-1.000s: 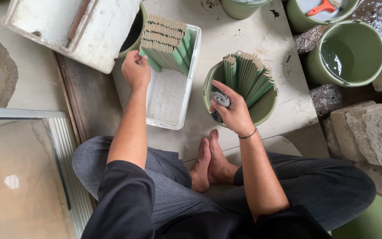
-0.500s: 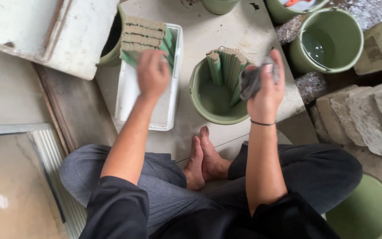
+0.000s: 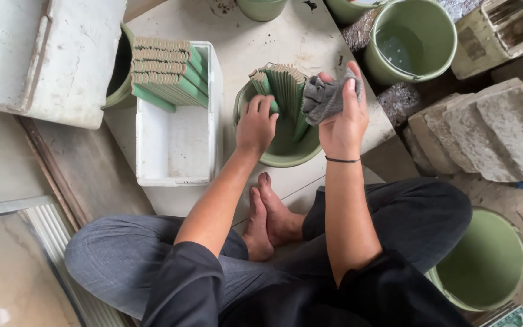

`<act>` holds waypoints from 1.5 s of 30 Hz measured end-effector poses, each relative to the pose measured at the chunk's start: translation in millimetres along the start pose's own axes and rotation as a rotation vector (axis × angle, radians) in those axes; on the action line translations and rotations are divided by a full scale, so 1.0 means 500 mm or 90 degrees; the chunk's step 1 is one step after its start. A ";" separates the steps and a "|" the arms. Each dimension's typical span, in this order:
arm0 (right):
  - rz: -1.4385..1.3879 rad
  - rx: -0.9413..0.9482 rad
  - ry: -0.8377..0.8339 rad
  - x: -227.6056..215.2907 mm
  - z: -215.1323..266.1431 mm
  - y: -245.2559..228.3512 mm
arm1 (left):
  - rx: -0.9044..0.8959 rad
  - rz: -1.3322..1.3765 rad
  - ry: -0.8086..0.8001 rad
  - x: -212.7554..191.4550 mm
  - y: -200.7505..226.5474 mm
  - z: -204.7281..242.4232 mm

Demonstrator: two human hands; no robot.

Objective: The person sits cross-legged on the floor and repeatedly wipes individual light-colored wooden sticks with a gray cloth. They pick up each stick from a green bucket, wipe it, and place it into a white container. The process is repetitive and continues throughout the video.

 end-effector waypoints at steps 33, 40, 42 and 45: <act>-0.022 0.047 0.016 -0.048 0.001 0.167 | 0.042 0.513 -0.145 -0.065 0.082 0.254; 0.051 0.021 0.133 -0.071 0.000 0.149 | 0.074 0.454 -0.145 -0.045 0.101 0.269; 0.044 0.022 0.132 -0.069 0.007 0.144 | 0.061 0.452 -0.154 -0.047 0.104 0.273; -0.028 0.003 0.039 -0.062 -0.018 0.145 | 0.039 0.507 -0.195 -0.032 0.095 0.283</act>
Point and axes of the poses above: each hand's wrist, its own z-axis away from the middle knuckle, its own x-axis out of the palm, y = z × x, the point moved 9 cm from there along -z, towards the middle knuckle, and after that the axes turned 9 degrees about -y, right-handed, at the moved point
